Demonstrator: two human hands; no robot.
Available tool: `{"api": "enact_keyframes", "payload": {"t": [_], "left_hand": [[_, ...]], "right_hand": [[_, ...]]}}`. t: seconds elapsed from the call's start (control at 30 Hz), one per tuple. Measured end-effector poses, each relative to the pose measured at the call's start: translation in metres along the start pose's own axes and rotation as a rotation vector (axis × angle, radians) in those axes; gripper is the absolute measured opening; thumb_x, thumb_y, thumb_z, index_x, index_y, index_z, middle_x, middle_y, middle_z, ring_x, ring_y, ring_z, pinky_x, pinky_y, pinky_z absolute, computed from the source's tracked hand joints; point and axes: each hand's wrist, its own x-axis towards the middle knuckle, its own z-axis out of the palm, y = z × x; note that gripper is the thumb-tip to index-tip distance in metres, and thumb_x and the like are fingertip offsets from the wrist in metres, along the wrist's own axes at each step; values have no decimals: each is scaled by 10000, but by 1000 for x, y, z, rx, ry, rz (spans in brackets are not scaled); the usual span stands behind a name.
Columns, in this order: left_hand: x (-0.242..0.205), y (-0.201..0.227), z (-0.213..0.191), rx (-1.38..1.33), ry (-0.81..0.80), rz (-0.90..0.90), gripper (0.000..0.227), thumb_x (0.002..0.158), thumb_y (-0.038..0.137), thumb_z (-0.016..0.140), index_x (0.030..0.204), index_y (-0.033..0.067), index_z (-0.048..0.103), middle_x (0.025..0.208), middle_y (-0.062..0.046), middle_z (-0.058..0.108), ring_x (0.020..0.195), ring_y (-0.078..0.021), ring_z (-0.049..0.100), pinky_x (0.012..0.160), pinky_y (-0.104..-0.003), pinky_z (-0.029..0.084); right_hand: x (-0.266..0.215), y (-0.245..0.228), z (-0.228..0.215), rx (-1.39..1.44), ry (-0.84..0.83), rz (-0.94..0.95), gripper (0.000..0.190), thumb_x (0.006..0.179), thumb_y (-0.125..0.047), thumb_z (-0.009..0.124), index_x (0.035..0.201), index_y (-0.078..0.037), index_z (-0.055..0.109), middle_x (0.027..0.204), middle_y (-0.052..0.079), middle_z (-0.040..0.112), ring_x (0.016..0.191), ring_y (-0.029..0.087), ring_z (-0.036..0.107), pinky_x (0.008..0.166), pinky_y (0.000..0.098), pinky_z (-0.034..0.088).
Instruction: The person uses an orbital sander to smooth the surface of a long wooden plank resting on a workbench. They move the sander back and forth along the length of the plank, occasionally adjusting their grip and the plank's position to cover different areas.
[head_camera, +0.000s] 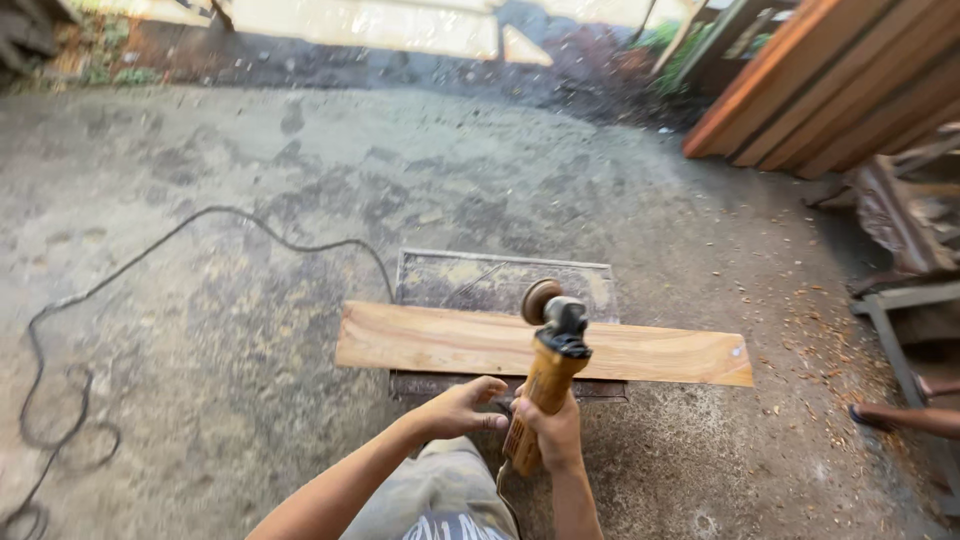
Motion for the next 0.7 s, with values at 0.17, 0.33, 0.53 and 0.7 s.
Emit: {"api": "enact_keyframes", "payload": {"t": [0.17,0.33,0.53,0.7], "left_hand": [[1,-25,34,-550,-240,-116,904,843,493,769,1549,95,369,1459,-158,553,1379,-259,508,1153,-397,399],[16,-50,38,-688,-219,-8,749,915,316,784,1505,1,445,1400,-99,600,1321,-183,542,1149,-342,415],[-1,-95,35,-757,-180,-68,628,912,220,785,1429,3,503,1293,-45,627,1211,-142,566,1062,-328,456],[-29,-164,30,-923,-176,-53,625,928,237,771,1439,43,467,1295,-19,612,1223,-123,558,1082,-317,452]], "right_hand": [[34,-4,-5,211,-14,148,349,838,-195,729,1085,41,656,877,154,719,769,220,708,695,368,601],[62,-5,13,329,-51,176,384,823,-164,707,1155,2,608,1046,135,716,943,182,735,813,357,632],[68,22,47,352,-26,354,348,848,-134,710,1143,-14,570,980,116,671,825,212,719,712,384,626],[67,81,94,225,51,480,321,857,-111,719,1121,25,595,936,106,678,779,197,701,678,353,606]]}}
